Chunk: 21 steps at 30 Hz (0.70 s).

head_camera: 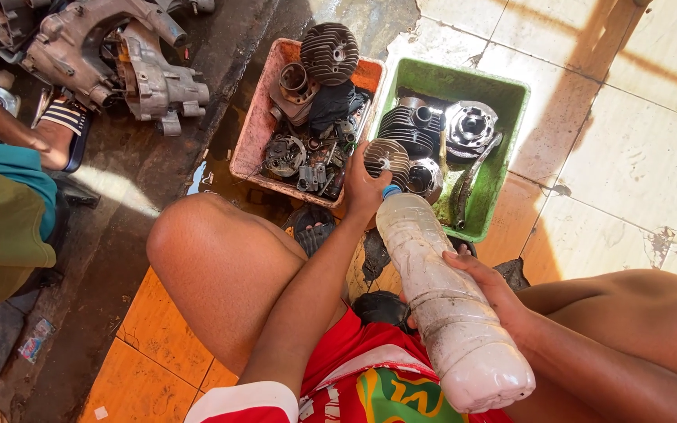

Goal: Cleaning motorcycle engine cylinder components using a brush and solvent to remove grime and oil.

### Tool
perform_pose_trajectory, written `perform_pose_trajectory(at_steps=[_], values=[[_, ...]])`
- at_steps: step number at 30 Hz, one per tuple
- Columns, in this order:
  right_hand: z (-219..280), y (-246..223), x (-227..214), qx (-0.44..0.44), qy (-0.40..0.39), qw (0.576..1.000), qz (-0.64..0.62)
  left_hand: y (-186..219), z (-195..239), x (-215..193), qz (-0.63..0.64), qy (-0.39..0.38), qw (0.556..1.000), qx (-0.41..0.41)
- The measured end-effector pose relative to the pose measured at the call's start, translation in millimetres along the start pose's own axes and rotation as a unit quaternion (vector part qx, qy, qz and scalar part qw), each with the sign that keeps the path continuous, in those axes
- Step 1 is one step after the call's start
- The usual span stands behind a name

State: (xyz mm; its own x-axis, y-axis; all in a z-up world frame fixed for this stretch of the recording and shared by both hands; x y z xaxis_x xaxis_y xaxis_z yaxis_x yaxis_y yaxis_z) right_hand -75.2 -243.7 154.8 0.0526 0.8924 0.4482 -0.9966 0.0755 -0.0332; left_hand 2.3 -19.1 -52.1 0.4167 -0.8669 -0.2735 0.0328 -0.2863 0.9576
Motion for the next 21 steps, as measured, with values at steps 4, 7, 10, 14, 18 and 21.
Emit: perform_pose_trajectory(at_steps=[4,7,10,14,18,21], values=[[-20.0,-1.4,-28.0,0.037,-0.082,0.994,0.061,-20.4,-2.3,3.0,0.009,0.006,0.998,-0.065],[34.7,8.0,47.1,-0.009,0.112,0.991,-0.071,-14.8,-5.7,0.6,0.04,0.004,0.991,-0.129],[15.4,12.2,22.8,0.002,0.117,0.992,-0.04,2.3,-4.0,-5.0,0.12,0.03,0.971,-0.204],[16.7,14.5,22.8,0.002,0.118,0.992,-0.032,-10.8,-9.3,-4.1,0.14,0.05,0.965,-0.216],[11.6,13.6,14.5,0.007,0.116,0.993,-0.019,-38.3,-13.2,4.4,0.153,0.048,0.961,-0.226],[13.3,9.7,17.2,0.003,0.123,0.992,-0.01,-42.8,-14.6,4.5,0.161,0.04,0.959,-0.231]])
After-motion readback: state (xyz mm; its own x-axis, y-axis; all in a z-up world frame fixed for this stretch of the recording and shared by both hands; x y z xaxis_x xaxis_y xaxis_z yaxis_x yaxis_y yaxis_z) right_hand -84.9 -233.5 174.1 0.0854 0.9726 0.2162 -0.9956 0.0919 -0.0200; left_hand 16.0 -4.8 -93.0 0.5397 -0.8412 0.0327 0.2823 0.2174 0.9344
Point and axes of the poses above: each hand's wrist, its own z-axis away from the middle knuckle, its own x-axis out of the palm, y = z × x, the point moved 1 cm from there along -z, towards the middle knuckle, and after that the axes turned 10 degrees about x, right-handed, at the moved point
